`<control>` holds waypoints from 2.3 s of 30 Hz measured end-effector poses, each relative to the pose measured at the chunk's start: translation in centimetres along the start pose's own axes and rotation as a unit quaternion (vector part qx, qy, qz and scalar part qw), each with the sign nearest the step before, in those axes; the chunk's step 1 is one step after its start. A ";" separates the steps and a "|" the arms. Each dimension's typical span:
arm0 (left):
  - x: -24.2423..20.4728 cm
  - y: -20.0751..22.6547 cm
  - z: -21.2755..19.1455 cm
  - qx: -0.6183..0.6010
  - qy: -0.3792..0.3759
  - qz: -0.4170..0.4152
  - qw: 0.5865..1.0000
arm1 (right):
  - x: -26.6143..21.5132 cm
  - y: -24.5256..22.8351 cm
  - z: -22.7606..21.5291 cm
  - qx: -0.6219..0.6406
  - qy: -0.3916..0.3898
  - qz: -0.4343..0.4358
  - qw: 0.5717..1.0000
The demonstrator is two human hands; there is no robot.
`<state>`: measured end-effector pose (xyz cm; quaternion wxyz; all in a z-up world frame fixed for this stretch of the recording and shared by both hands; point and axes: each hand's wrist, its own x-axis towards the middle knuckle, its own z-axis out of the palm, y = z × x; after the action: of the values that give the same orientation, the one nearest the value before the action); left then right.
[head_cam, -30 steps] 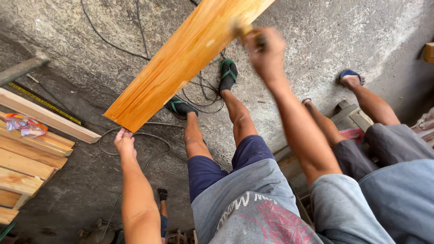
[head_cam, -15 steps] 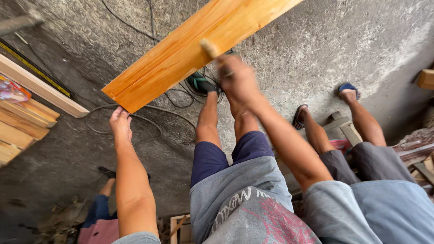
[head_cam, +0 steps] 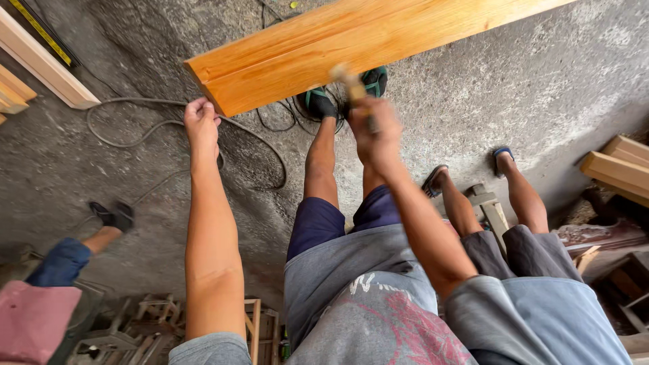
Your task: The person applies wood stain to a long plank using a brush, repeatedly dipping the brush into a can and spreading the stain along the plank's length. The person repositions the plank and continues applying stain to cover the entire surface.
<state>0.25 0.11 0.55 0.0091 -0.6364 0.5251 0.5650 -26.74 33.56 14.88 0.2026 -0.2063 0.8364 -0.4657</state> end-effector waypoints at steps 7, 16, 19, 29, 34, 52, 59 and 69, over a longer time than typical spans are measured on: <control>0.2 0.5 0.7 -0.028 -0.009 0.049 0.998 | 1.0 -3.9 4.5 -0.063 0.023 -0.037 0.997; 1.6 -2.6 -1.2 -0.063 -0.081 0.108 0.989 | 0.7 2.3 1.6 -0.042 -0.038 -0.021 0.998; 1.8 -3.0 -1.4 -0.011 -0.052 0.067 0.996 | 5.0 9.3 -10.8 -0.075 0.089 -0.033 0.993; -5.4 3.6 3.3 0.066 0.019 0.086 0.994 | 7.5 12.2 -17.8 0.000 0.070 0.003 0.998; -12.0 5.7 8.6 0.204 0.079 0.026 0.975 | 11.5 26.0 -36.4 -0.028 0.206 0.021 0.978; -12.7 0.2 36.4 -0.335 -0.133 -0.121 0.925 | 15.5 22.7 -40.0 -0.146 0.205 0.017 0.967; -10.1 -1.7 37.9 -0.486 -0.138 -0.077 0.860 | 10.3 16.3 -28.3 -0.020 0.011 -0.012 1.000; -11.0 -0.8 38.4 -0.502 -0.132 -0.119 0.847 | 10.0 14.7 -24.1 -0.054 0.038 -0.050 0.997</control>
<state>-24.36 30.89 -5.73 -0.1756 -0.5313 0.0841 0.8245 -50.21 52.05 12.39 0.1356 -0.2408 0.8559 -0.4371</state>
